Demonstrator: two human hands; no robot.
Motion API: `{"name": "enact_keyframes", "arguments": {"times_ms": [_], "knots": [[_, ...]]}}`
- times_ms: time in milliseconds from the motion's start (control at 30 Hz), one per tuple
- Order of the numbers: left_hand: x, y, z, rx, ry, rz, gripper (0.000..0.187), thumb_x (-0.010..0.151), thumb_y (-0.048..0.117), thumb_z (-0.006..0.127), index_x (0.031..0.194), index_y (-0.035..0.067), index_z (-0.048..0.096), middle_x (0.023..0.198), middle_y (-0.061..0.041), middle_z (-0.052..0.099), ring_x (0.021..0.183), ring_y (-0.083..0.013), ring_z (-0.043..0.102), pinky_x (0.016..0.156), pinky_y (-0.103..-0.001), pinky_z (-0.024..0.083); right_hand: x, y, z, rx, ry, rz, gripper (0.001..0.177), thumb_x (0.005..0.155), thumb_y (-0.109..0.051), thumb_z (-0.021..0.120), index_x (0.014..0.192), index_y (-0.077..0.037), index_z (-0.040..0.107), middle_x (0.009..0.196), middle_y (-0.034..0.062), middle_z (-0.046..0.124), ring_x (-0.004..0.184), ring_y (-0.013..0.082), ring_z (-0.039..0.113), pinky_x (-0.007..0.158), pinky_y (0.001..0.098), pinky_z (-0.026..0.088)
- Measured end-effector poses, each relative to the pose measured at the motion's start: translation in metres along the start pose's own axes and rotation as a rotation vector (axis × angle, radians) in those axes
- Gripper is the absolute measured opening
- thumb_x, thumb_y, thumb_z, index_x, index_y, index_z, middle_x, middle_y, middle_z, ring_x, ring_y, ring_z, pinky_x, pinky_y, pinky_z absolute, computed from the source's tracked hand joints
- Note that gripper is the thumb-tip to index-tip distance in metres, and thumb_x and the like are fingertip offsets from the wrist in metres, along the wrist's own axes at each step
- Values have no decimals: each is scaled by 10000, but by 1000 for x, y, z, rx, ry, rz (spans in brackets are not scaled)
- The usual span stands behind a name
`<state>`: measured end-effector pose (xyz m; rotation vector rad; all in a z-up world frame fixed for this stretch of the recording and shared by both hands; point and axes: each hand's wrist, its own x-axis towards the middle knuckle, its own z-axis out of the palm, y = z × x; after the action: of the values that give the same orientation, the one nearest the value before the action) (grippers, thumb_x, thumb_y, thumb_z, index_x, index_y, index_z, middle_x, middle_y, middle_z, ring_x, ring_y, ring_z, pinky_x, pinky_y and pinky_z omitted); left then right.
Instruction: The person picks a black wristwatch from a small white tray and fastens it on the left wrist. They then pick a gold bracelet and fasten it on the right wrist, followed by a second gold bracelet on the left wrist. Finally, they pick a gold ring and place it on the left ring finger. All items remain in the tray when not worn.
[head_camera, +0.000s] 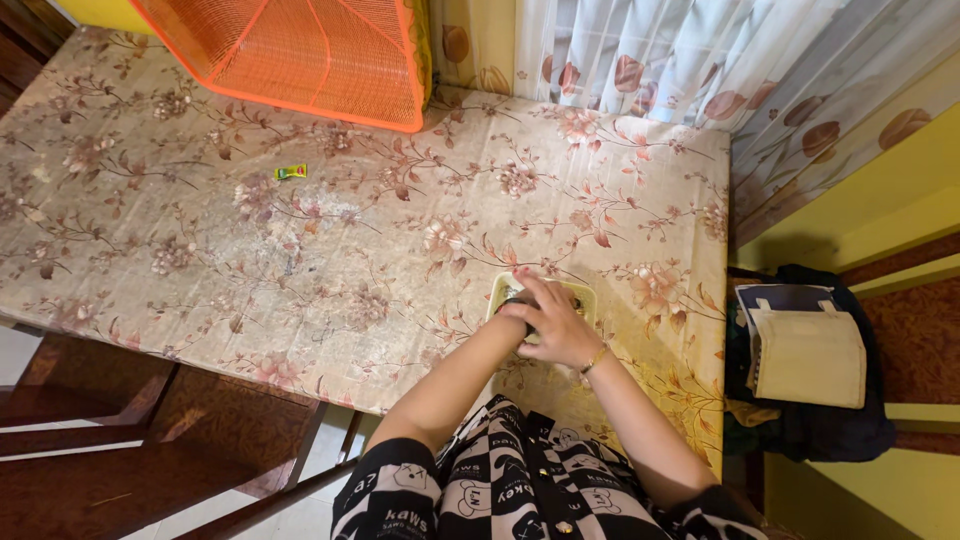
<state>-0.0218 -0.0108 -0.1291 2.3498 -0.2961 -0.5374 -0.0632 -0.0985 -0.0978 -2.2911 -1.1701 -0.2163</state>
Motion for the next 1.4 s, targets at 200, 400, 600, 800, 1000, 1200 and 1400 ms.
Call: {"name": "enact_keyframes", "arguments": {"times_ms": [200, 400, 600, 800, 1000, 1200, 1400], "knots": [[-26, -57, -3, 441, 225, -4, 459, 835, 219, 518, 1275, 154, 407, 1388, -85, 323, 1285, -226, 292, 1033, -452, 277, -38, 41, 8, -38, -161, 462, 688, 685, -298, 712, 1285, -218, 386, 1388, 137, 264, 1298, 313, 221, 1055, 468, 206], [-53, -105, 42, 340, 297, -160, 663, 842, 289, 464, 1363, 86, 107, 1462, -103, 112, 1329, -294, 107, 1013, -505, 178, -82, 96, 60, -139, -105, 789, 683, 840, -324, 534, 1422, -128, 235, 1480, 90, 151, 1369, 323, 160, 1063, 413, 248], [-53, -121, 59, 204, 324, -211, 630, 866, 266, 413, 1418, 147, 133, 1443, -127, 185, 1316, -319, 161, 1034, -484, 212, -94, 95, 93, -110, -150, 862, 793, 794, -396, 576, 1410, -115, 164, 1477, 82, 4, 1345, 323, 115, 1021, 493, 219], [-56, -113, 54, 308, 362, -231, 637, 830, 291, 467, 1389, 185, 181, 1410, -139, 223, 1305, -322, 191, 1037, -514, 171, -84, 76, 79, -81, -89, 868, 688, 766, -364, 586, 1367, -178, 305, 1496, 82, 39, 1339, 336, 171, 1025, 491, 244], [-59, -123, 43, 260, 289, -192, 550, 870, 309, 444, 1374, 237, 235, 1402, -127, 234, 1304, -343, 176, 1030, -517, 167, -63, 56, 62, -244, -306, 981, 620, 700, -292, 660, 1262, -179, 423, 1456, 126, 8, 1360, 350, 39, 1034, 520, 134], [-58, -128, 43, 165, 279, -229, 512, 893, 301, 451, 1367, 285, 257, 1414, -79, 292, 1304, -332, 225, 1020, -532, 213, -49, 58, 80, -346, 57, 644, 349, 683, -114, 632, 994, -266, 677, 1448, 142, 248, 1338, 332, 203, 1030, 494, 196], [-64, -123, 35, 179, 261, -220, 596, 837, 312, 524, 1368, 286, 256, 1404, -137, 270, 1292, -339, 221, 1018, -504, 225, -47, 72, 97, -301, 24, 643, 174, 641, -122, 693, 767, -239, 713, 1397, 112, 334, 1318, 311, 227, 1014, 500, 192]]}}
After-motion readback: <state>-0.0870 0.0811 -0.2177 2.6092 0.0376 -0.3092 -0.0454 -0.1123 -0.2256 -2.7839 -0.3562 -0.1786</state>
